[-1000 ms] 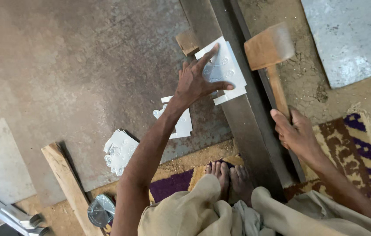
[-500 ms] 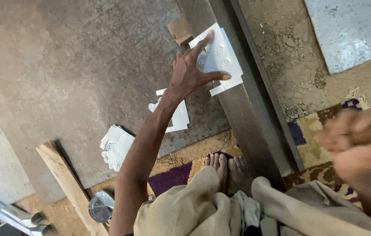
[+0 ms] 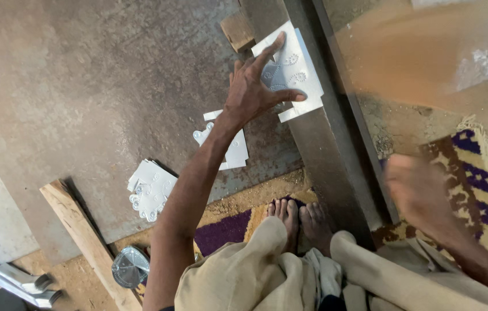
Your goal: The person stands at a metal workbench and shapes embossed aluminum discs, holding each disc against a steel channel with one hand while striking it with a wooden mallet. They work through a stack of finished discs, repositioning and turning each piece, then hammer a white paper template flat on the bench.
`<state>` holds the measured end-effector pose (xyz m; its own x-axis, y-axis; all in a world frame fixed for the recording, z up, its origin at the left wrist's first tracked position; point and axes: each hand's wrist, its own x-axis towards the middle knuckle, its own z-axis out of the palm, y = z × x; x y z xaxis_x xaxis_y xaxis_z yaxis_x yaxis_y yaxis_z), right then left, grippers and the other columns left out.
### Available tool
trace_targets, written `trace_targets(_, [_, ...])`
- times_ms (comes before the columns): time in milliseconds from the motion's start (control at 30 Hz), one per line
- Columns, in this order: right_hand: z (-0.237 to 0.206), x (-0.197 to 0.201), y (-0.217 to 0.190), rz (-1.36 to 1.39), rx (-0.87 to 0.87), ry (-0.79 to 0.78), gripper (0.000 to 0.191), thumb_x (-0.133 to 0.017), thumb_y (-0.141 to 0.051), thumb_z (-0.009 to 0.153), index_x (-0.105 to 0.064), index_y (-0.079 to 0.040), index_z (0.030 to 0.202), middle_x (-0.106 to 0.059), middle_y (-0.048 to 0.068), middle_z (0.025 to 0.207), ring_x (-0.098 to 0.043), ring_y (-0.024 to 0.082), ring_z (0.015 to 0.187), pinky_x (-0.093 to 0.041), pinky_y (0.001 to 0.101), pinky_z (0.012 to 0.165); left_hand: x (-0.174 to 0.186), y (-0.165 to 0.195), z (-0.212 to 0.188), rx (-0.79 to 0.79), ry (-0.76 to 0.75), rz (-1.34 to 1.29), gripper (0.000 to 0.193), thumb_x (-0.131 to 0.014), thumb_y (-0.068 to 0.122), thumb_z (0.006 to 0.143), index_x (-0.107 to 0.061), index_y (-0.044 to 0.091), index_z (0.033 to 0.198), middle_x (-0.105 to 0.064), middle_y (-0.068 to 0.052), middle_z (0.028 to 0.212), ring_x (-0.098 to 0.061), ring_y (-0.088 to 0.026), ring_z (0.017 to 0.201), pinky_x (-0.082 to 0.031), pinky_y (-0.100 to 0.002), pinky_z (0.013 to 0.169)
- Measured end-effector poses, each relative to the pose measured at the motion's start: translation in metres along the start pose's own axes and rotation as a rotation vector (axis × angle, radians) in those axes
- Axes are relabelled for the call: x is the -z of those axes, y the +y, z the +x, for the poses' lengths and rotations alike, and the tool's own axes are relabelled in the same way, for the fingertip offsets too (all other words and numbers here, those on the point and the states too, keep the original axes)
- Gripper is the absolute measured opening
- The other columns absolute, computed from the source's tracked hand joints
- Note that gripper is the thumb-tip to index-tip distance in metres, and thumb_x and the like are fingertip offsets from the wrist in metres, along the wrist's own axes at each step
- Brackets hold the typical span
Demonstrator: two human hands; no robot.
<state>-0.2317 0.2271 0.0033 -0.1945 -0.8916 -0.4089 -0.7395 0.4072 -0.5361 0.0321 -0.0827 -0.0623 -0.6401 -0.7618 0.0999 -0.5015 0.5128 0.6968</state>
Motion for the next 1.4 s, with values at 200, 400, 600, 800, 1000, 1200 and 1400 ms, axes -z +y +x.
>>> trace_targets(200, [-0.01,0.034,-0.051,0.659,-0.024,0.19,0.049,-0.032,-0.049,0.114,-0.047,-0.009,0.089,-0.04,-0.001,0.06,-0.038,0.012,0.044,-0.034,0.0282,0.04,0.004,0.004,0.003,0.032,-0.022,0.051,0.125,-0.091,0.077,0.056,-0.037,0.03,0.159,-0.075,-0.012,0.128,-0.065,-0.035,0.124,-0.031,-0.068,0.116])
trace_targets(400, [0.044,0.022,-0.05,0.396,0.028,0.115,0.047,-0.035,-0.045,0.111,-0.055,-0.007,0.093,-0.044,0.002,0.066,-0.059,0.011,0.049,-0.051,0.0304,0.038,0.004,0.008,0.004,0.089,-0.039,0.064,0.126,-0.087,0.08,0.051,-0.037,0.034,0.157,-0.071,-0.011,0.134,-0.061,-0.036,0.125,-0.039,-0.062,0.11])
trace_targets(600, [0.046,0.019,-0.04,0.96,0.085,0.345,0.048,-0.037,-0.05,0.113,-0.052,-0.01,0.093,-0.046,0.001,0.066,-0.043,0.01,0.045,-0.037,0.0303,0.036,0.005,0.006,0.004,0.115,-0.068,0.006,0.124,-0.086,0.08,0.055,-0.035,0.035,0.159,-0.073,-0.01,0.133,-0.058,-0.038,0.134,-0.015,-0.078,0.117])
trace_targets(800, [0.083,0.014,-0.057,0.536,-0.164,-0.021,0.046,-0.033,-0.048,0.114,-0.048,-0.013,0.089,-0.044,-0.001,0.065,-0.042,0.01,0.047,-0.037,0.0276,0.037,0.0,0.004,0.005,0.167,-0.054,0.057,0.127,-0.085,0.083,0.047,-0.035,0.04,0.157,-0.07,-0.011,0.137,-0.053,-0.042,0.134,-0.03,-0.071,0.113])
trace_targets(1000, [0.08,0.029,-0.07,0.785,0.1,0.315,0.053,-0.034,-0.055,0.11,-0.052,-0.011,0.086,-0.045,-0.002,0.061,-0.042,0.008,0.042,-0.036,0.0275,0.03,-0.006,-0.002,0.0,0.122,-0.046,0.061,0.125,-0.088,0.081,0.051,-0.036,0.038,0.157,-0.069,-0.011,0.138,-0.047,-0.046,0.139,-0.019,-0.078,0.111])
trace_targets(1200, [0.084,0.001,-0.064,0.568,-0.094,0.099,0.047,-0.043,-0.055,0.107,-0.053,-0.012,0.093,-0.044,0.001,0.056,-0.043,0.01,0.043,-0.037,0.0299,0.035,-0.005,-0.004,0.001,0.125,-0.04,-0.007,0.12,-0.088,0.077,0.055,-0.039,0.038,0.157,-0.064,-0.018,0.14,-0.043,-0.045,0.138,-0.022,-0.076,0.108])
trace_targets(1400, [0.048,-0.054,0.038,0.844,-0.163,0.077,0.038,-0.05,-0.041,0.107,-0.051,-0.004,0.099,-0.046,0.005,0.074,-0.042,0.015,0.057,-0.037,0.0329,0.047,-0.014,0.0,0.005,0.269,0.02,-0.06,0.11,-0.08,0.079,0.063,-0.042,0.04,0.158,-0.069,-0.016,0.128,-0.057,-0.035,0.127,-0.039,-0.066,0.106])
